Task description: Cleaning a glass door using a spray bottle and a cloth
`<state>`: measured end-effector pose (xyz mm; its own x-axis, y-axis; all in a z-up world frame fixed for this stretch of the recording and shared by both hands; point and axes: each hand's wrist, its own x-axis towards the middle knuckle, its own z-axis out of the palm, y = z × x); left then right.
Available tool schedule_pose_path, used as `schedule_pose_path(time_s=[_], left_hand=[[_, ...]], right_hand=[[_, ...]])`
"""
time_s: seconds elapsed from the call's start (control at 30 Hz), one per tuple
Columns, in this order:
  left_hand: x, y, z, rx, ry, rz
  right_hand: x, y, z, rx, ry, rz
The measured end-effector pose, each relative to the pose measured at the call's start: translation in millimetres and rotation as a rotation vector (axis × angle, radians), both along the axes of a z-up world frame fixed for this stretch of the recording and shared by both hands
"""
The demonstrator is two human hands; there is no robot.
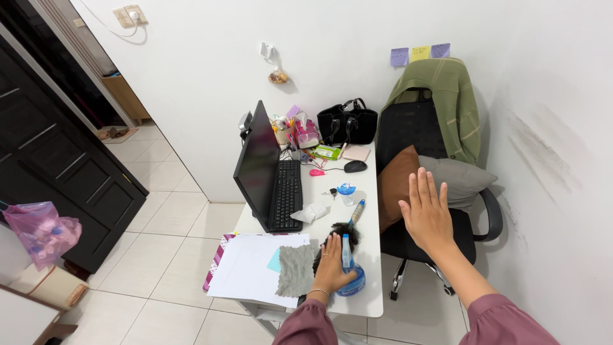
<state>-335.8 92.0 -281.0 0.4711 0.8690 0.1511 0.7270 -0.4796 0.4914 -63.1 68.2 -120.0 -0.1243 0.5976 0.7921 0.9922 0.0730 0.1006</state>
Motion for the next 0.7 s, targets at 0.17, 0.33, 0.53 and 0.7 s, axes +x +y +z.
schedule_pose_path(time_s=[0.17,0.33,0.53,0.7], left_hand=[[15,-4,-4,-0.135,-0.168,0.092],[24,-3,-15,-0.203,-0.329,0.169],[30,-8,-8,-0.23,-0.409,0.208],[18,-20,25,-0.255,-0.619,0.345]], right_hand=[[-4,-8,-13,-0.006,-0.03,-0.015],[-15,-7,-37,-0.02,-0.073,-0.021],[-33,2,-66,-0.096,-0.064,0.042],[-55,16,-76,-0.094,-0.075,0.106]])
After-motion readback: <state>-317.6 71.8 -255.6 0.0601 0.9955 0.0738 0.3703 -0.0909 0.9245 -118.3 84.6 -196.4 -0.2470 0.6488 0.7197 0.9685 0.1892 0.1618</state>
